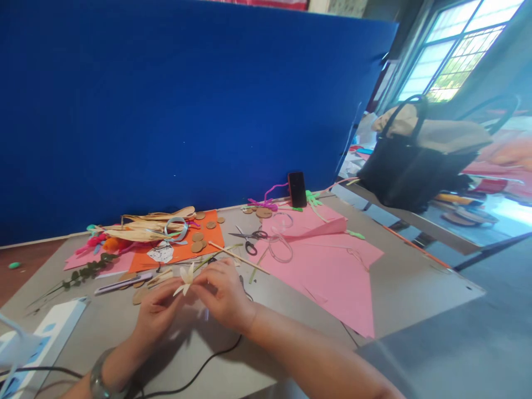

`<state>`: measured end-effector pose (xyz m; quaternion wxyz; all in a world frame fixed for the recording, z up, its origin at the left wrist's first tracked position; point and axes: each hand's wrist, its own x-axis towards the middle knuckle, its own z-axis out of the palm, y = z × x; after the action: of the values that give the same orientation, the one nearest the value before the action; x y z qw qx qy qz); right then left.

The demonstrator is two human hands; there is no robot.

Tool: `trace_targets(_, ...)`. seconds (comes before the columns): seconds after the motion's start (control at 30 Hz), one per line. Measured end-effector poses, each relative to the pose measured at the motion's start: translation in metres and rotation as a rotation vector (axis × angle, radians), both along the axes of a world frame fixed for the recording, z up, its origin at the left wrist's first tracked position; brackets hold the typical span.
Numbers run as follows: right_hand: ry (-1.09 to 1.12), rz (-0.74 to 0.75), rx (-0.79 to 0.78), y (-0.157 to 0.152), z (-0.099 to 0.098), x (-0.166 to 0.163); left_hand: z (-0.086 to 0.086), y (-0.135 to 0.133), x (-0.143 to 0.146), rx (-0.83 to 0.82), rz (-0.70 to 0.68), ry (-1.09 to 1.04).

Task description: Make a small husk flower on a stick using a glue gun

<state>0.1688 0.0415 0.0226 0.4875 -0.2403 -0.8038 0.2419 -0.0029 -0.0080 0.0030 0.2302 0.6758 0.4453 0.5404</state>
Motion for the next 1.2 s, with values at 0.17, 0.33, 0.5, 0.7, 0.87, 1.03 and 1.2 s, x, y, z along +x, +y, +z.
trace_targets(0.17,0.011,0.005,0.065,0.0023,-0.0006,0.001,0.0007,-0.0009,0.0008,-0.046,-0.004,-0.119)
trace_targets(0.33,0.027,0.027,0.066,0.0015,0.0012,0.0013,0.0016,-0.0023,0.0013,-0.146,-0.024,-0.209)
trace_targets(0.5,0.023,0.048,0.081,0.0011,0.0007,0.0013,-0.0019,-0.0033,0.0029,-0.242,-0.015,-0.318)
trace_targets(0.7,-0.007,0.018,0.11,-0.0007,0.002,0.001,-0.0004,-0.0012,0.0023,-0.299,-0.013,-0.351)
trace_targets(0.87,-0.062,-0.017,0.187,-0.0004,0.0038,0.0019,-0.0021,0.0022,-0.0002,-0.349,-0.021,-0.375)
trace_targets(1.03,-0.105,-0.042,0.256,0.0009,0.0043,0.0024,-0.0021,0.0036,0.0,-0.382,-0.042,-0.396)
trace_targets(1.2,-0.115,-0.025,0.282,0.0007,0.0065,0.0034,0.0027,0.0033,-0.0002,-0.338,-0.029,-0.329)
